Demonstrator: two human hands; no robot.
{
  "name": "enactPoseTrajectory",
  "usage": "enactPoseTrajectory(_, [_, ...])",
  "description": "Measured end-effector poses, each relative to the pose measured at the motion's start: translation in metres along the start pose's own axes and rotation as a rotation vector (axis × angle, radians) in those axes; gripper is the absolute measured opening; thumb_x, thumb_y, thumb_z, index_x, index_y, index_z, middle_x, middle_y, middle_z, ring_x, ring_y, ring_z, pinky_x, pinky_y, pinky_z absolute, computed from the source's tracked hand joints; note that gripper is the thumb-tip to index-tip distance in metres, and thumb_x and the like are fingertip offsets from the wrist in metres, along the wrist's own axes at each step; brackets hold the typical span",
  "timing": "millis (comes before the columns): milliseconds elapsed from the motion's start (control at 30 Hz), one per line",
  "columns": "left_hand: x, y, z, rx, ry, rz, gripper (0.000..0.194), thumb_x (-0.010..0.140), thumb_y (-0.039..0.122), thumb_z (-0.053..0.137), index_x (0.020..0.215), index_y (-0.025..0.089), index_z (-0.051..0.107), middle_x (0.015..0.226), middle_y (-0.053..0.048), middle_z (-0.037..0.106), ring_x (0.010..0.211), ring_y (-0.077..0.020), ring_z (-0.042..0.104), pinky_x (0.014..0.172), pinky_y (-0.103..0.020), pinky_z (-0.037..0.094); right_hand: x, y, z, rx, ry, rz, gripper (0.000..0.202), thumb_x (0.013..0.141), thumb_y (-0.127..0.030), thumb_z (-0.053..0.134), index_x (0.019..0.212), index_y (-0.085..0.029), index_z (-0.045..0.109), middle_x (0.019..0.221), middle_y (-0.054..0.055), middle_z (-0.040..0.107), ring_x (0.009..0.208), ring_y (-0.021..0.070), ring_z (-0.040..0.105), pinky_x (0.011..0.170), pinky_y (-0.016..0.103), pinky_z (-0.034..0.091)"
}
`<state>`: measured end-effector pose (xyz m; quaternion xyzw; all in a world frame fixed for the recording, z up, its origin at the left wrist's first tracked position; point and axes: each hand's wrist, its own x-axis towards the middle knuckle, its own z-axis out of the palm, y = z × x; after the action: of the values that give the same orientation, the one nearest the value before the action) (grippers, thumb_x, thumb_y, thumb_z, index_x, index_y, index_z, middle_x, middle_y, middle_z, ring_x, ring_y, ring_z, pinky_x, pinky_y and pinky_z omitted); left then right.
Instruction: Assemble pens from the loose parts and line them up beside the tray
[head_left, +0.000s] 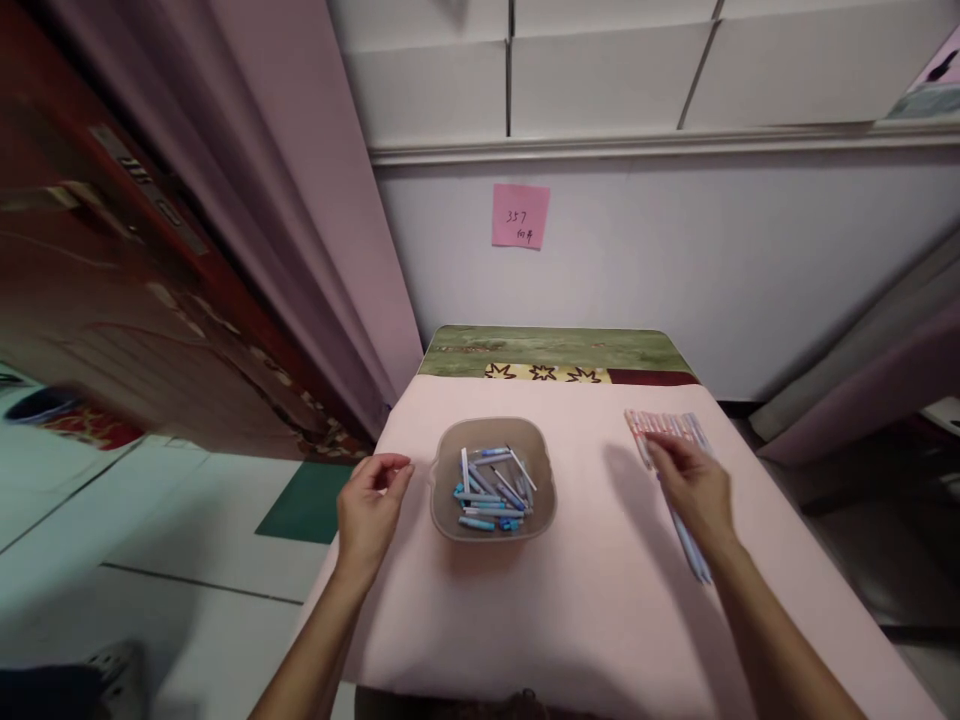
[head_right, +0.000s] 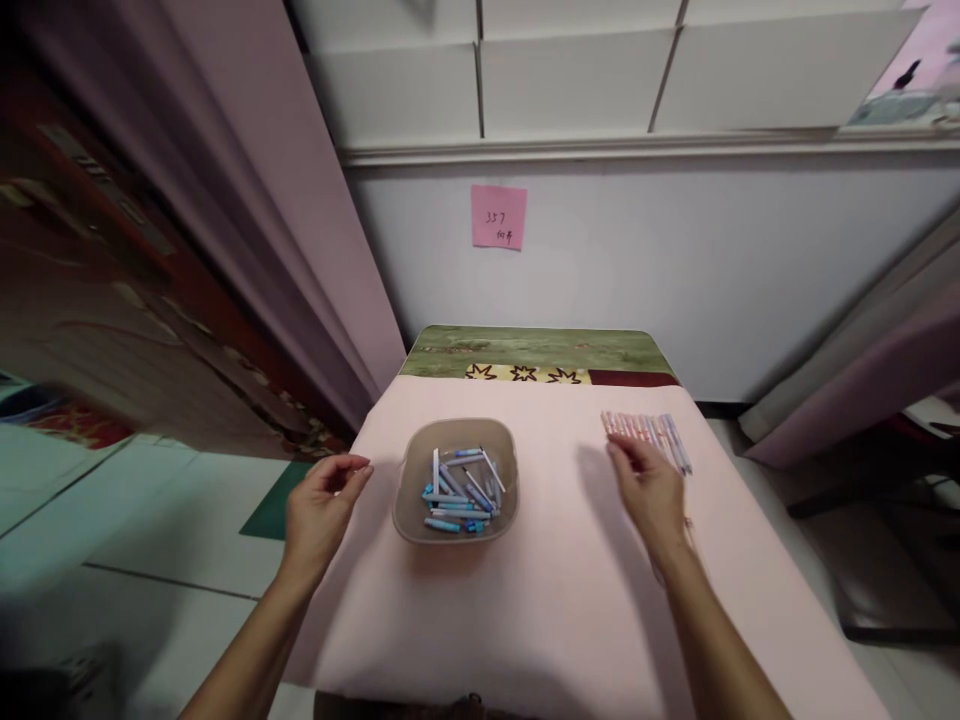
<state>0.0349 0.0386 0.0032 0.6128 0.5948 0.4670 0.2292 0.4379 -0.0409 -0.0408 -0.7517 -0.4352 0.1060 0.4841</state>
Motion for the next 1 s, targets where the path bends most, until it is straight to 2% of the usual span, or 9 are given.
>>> enactPoseTrajectory(133, [0.005,0.008,0.024,0.089,-0.160,0.163,0.010,0.076,0.028,0.060,0.078,0.020,0.065,0.075,-0.002,0.060,0.066,-0.0160,0.053,0.065,-0.027,0.041,-0.045,-0.053,0.040,0.128,-0.185,-0.134,0.028,0.084,-0.042,0.056,0.090,-0.019,0.072,0.088,0.007,0.072,0.075,0.0192,0.064,0.066,0.028,0.049])
enactPoseTrajectory(267, [0.010,0.010,0.055,0.187,-0.362,0.311,0.011,0.078,0.020,0.055,0.079,0.019,0.066,0.076,-0.003,0.060,0.069,-0.0171,0.055,0.064,-0.028,0.041,-0.066,-0.077,0.065,0.139,-0.296,-0.196,0.024,0.087,-0.035,0.054,0.089,-0.019,0.072,0.083,0.005,0.070,0.067,0.0160,0.061,0.063,0.026,0.047])
enactPoseTrajectory(433, [0.015,0.010,0.104,0.549,-0.729,0.755,0.020,0.085,0.014,0.047,0.091,0.018,0.066,0.091,-0.007,0.061,0.087,-0.0200,0.055,0.076,-0.031,0.040,-0.074,-0.078,0.077,0.228,-0.274,-0.115,0.027,0.087,-0.039,0.055,0.089,-0.018,0.072,0.080,0.005,0.070,0.066,0.0160,0.060,0.061,0.026,0.047])
enactPoseTrajectory(533, [0.013,0.007,0.131,0.598,-0.833,0.847,0.015,0.085,0.016,0.052,0.084,0.018,0.067,0.089,-0.007,0.061,0.089,-0.0211,0.054,0.080,-0.033,0.040,-0.075,-0.069,0.073,0.277,-0.227,-0.036,0.028,0.084,-0.042,0.057,0.089,-0.019,0.072,0.079,0.004,0.070,0.066,0.0166,0.062,0.063,0.026,0.049])
enactPoseTrajectory(633, [0.010,0.001,0.148,0.629,-0.890,0.902,0.015,0.085,0.014,0.051,0.085,0.017,0.066,0.093,-0.008,0.062,0.093,-0.0221,0.054,0.086,-0.035,0.038,-0.073,-0.062,0.066,0.289,-0.189,0.001,0.028,0.083,-0.043,0.059,0.089,-0.020,0.072,0.080,0.004,0.071,0.065,0.0170,0.063,0.064,0.027,0.051])
enactPoseTrajectory(733, [0.012,-0.003,0.149,0.647,-0.928,0.938,0.017,0.087,0.013,0.049,0.089,0.017,0.065,0.096,-0.009,0.062,0.096,-0.0228,0.053,0.090,-0.037,0.036,-0.071,-0.059,0.062,0.300,-0.171,0.023,0.029,0.082,-0.044,0.060,0.088,-0.020,0.073,0.079,0.005,0.071,0.065,0.0176,0.063,0.064,0.028,0.051])
enactPoseTrajectory(867, [0.019,0.002,0.131,0.665,-0.939,0.936,0.018,0.087,0.012,0.046,0.093,0.018,0.062,0.090,-0.009,0.063,0.092,-0.0228,0.055,0.090,-0.038,0.036,-0.070,-0.060,0.062,0.329,-0.186,0.039,0.029,0.081,-0.045,0.061,0.087,-0.019,0.073,0.078,0.005,0.071,0.066,0.0179,0.063,0.063,0.028,0.051])
enactPoseTrajectory(933, [0.019,0.007,0.117,0.608,-0.879,0.827,0.019,0.087,0.011,0.046,0.096,0.018,0.061,0.088,-0.009,0.064,0.091,-0.0227,0.056,0.090,-0.039,0.037,-0.071,-0.062,0.062,0.356,-0.197,0.049,0.028,0.081,-0.045,0.062,0.087,-0.019,0.072,0.079,0.005,0.071,0.066,0.0179,0.063,0.064,0.028,0.050])
enactPoseTrajectory(1000, [0.013,0.013,0.104,0.399,-0.754,0.549,0.013,0.087,0.017,0.047,0.090,0.019,0.060,0.085,-0.008,0.064,0.087,-0.0219,0.058,0.084,-0.038,0.041,-0.073,-0.064,0.064,0.396,-0.213,0.080,0.029,0.079,-0.045,0.063,0.087,-0.019,0.072,0.078,0.005,0.071,0.065,0.0177,0.062,0.062,0.028,0.050])
